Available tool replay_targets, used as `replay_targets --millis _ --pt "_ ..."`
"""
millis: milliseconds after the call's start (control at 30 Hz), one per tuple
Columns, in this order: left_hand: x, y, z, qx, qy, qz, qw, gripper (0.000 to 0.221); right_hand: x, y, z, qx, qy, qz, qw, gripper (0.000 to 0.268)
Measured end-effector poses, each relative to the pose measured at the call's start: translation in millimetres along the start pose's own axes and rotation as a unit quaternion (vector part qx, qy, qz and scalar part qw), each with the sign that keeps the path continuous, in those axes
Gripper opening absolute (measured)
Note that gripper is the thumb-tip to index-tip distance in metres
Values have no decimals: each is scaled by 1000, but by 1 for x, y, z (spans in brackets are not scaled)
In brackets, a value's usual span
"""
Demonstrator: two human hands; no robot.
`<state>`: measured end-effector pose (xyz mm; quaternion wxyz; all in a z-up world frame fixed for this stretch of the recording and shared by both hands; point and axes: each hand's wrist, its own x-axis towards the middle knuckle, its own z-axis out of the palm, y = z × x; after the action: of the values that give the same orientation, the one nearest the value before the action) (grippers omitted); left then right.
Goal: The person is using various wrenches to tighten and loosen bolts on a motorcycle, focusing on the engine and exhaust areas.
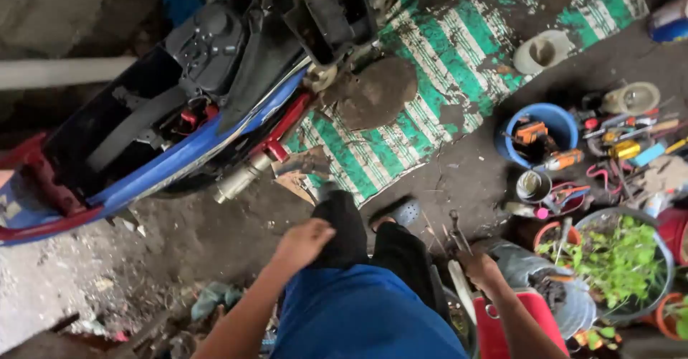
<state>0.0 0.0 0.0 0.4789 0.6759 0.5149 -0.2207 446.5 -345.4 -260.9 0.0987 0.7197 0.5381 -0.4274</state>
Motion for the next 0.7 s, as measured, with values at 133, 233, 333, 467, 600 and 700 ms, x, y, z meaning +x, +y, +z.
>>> replay_targets --millis 133,233,333,467,600,700 --pt "-5 -72 19 -136 74 -203 967 55 25 -17 -46 -69 -158 107 979 42" --pt "30 -122 51 -124 37 -260 957 60 38 2 -56 -2 -55 100 994 44" --pt "108 -162 80 150 -12 -41 988 43 54 49 -33 -131 50 -61 988 31" --pt "189 -132 88 271 86 98 954 73 65 39 -97 -252 181 -257 915 14" --pt "211 -7 48 -282 52 -225 931 66 123 5 -161 15 -89 150 984 69" --pt "284 -15 123 -96 207 103 968 39 178 -18 -197 73 -101 108 986 59"
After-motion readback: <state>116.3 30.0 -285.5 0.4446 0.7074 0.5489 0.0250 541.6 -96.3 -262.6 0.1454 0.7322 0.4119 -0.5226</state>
